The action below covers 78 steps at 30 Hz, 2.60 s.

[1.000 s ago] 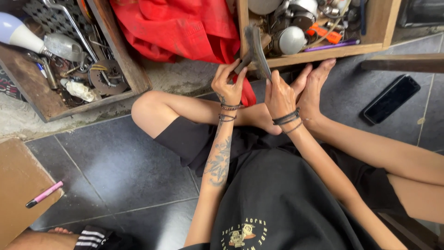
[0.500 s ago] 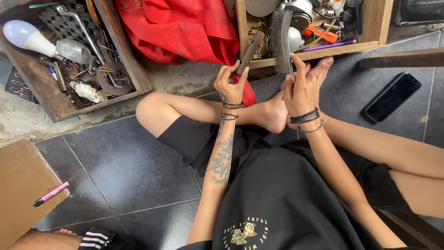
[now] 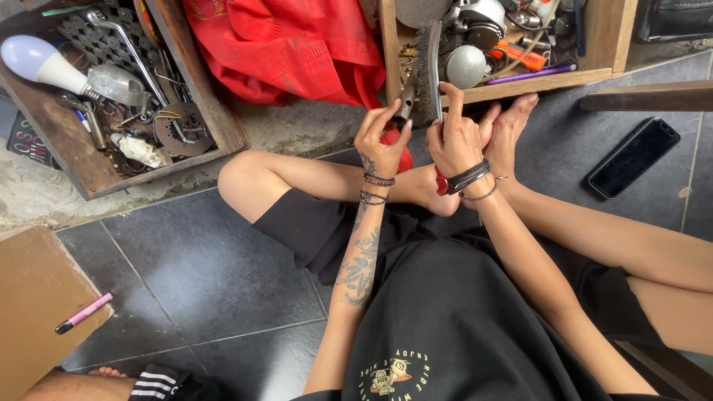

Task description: The person sits on the floor and sharpens a metal tool using a hand file and a sanding disc. They hold the tool in their left hand and use the file and sanding disc with their right hand to smooth the edges.

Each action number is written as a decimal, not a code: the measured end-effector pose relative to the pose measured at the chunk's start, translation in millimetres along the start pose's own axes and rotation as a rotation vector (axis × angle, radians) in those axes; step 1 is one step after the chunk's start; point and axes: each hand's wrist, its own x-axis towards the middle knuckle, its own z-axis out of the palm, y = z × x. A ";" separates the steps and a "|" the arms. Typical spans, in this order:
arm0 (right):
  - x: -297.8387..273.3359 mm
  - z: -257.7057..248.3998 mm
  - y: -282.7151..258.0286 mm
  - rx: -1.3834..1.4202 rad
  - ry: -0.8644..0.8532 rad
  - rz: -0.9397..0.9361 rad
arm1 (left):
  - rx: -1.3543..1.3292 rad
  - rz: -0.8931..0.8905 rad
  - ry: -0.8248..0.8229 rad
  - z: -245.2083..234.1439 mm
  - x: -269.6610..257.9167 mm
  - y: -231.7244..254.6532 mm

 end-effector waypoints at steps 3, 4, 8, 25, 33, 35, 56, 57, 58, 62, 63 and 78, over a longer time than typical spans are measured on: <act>1.5 22.5 30.7 0.161 -0.056 -0.003 | 0.102 0.036 0.006 2.3 8.9 10.9; -0.7 16.9 24.8 0.234 -0.047 -0.026 | 0.101 0.049 0.015 3.2 10.8 12.2; -2.8 -2.8 7.6 0.408 -0.024 -0.080 | 0.080 0.059 0.048 6.5 13.0 12.9; -9.8 -52.4 -47.1 0.429 -0.063 -0.091 | 0.051 -0.153 -0.033 -5.7 9.5 41.1; -7.7 -41.5 -48.7 0.315 -0.032 -0.166 | 0.075 -0.169 -0.054 -4.3 -1.0 33.7; 7.1 -5.6 -27.2 -0.073 0.125 -0.204 | 0.051 -0.130 0.010 0.3 -4.9 33.4; -1.4 -18.8 -22.4 -0.151 0.042 -0.325 | 0.115 -0.046 -0.005 -3.7 -2.7 15.2; 9.5 -24.1 -24.1 -0.147 0.038 -0.325 | 0.120 -0.050 -0.005 -4.7 -3.9 18.1; 22.8 -31.3 -25.5 -0.066 0.013 -0.333 | 0.131 -0.023 -0.007 -3.6 -2.0 21.2; 56.8 -46.9 -20.9 0.003 -0.013 -0.336 | 0.171 0.038 -0.035 -1.6 6.7 33.8; 54.4 -54.0 -22.8 0.001 0.000 -0.343 | 0.166 0.051 -0.032 -5.9 9.7 34.5; 39.0 -17.2 -7.8 -0.205 0.108 -0.440 | 0.237 0.149 0.020 -22.0 7.2 6.1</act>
